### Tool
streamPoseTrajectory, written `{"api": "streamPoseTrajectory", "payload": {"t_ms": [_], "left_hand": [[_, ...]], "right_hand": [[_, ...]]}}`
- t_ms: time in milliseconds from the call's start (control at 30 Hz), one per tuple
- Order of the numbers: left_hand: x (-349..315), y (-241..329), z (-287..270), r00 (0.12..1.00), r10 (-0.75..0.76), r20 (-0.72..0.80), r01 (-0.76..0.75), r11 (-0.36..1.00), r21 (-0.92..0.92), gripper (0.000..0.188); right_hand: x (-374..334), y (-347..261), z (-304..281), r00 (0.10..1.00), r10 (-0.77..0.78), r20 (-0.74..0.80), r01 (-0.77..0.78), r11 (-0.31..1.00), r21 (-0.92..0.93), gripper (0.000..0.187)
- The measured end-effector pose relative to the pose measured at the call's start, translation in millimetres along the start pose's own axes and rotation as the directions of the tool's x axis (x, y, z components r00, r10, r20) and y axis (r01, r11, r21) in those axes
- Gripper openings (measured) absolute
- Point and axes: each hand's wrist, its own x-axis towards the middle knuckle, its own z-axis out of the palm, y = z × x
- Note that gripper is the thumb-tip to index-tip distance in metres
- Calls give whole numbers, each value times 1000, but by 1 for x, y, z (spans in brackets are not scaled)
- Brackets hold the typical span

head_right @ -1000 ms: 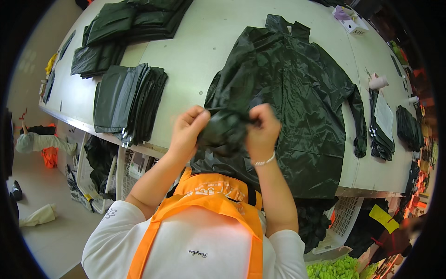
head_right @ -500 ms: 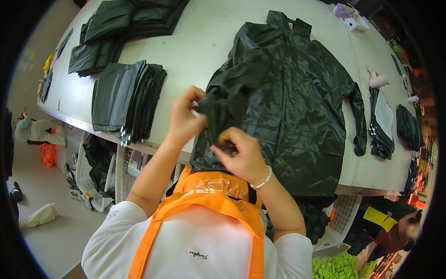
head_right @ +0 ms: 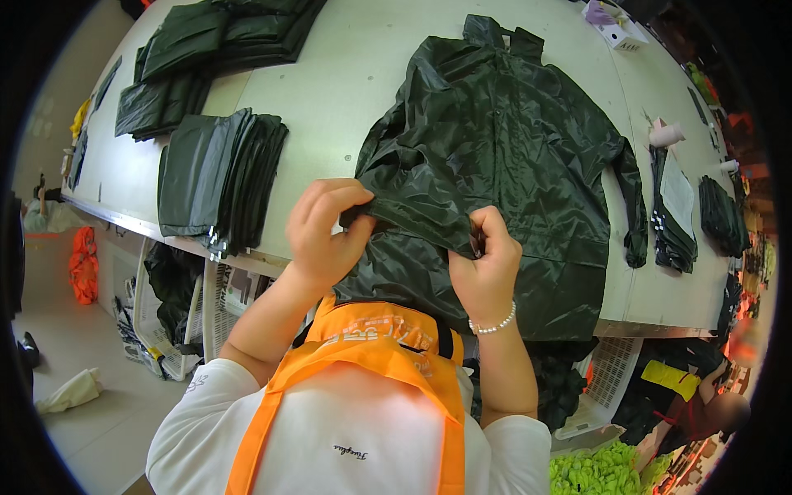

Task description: The person unfolds a dark green jacket on a table, smooths it out, and folds it into a compact rectangle. The person then places the folded jacket into a small matching pouch and sets it aside.

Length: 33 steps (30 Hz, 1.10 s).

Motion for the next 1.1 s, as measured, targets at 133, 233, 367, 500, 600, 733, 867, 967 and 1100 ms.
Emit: {"api": "streamPoseTrajectory", "payload": {"t_ms": [133,233,367,500,600,733,867,967,1100], "left_hand": [[0,1,-3,1000,-22,-14,21,994,-109,27],[1,5,-5,1000,-26,-3,25,988,-150,25],[8,10,-8,998,32,47,-25,989,-147,25],[8,10,-5,992,123,39,-118,987,-107,28],[6,11,-6,987,151,53,-145,984,-105,27],[4,15,-6,979,184,85,-173,978,-118,27],[0,13,-8,971,207,116,-191,972,-139,28],[-1,10,-6,970,200,135,-170,964,-206,28],[-12,-11,-35,984,-18,179,26,999,-44,30]], "right_hand": [[-7,-24,-3,996,-26,80,33,996,-82,39],[-9,-31,-15,930,-151,335,218,961,-172,45],[-15,-29,-16,976,-13,219,-69,929,363,22],[-9,-40,-17,934,27,357,-80,988,134,19],[-11,-45,-17,925,52,375,-86,994,73,19],[-10,-52,-12,939,39,342,-43,999,6,17],[-14,-57,-13,938,78,338,-61,996,-60,15],[-20,-54,-13,956,108,273,-106,994,-21,17],[-37,-32,-12,969,199,147,-194,980,-43,31]]}}
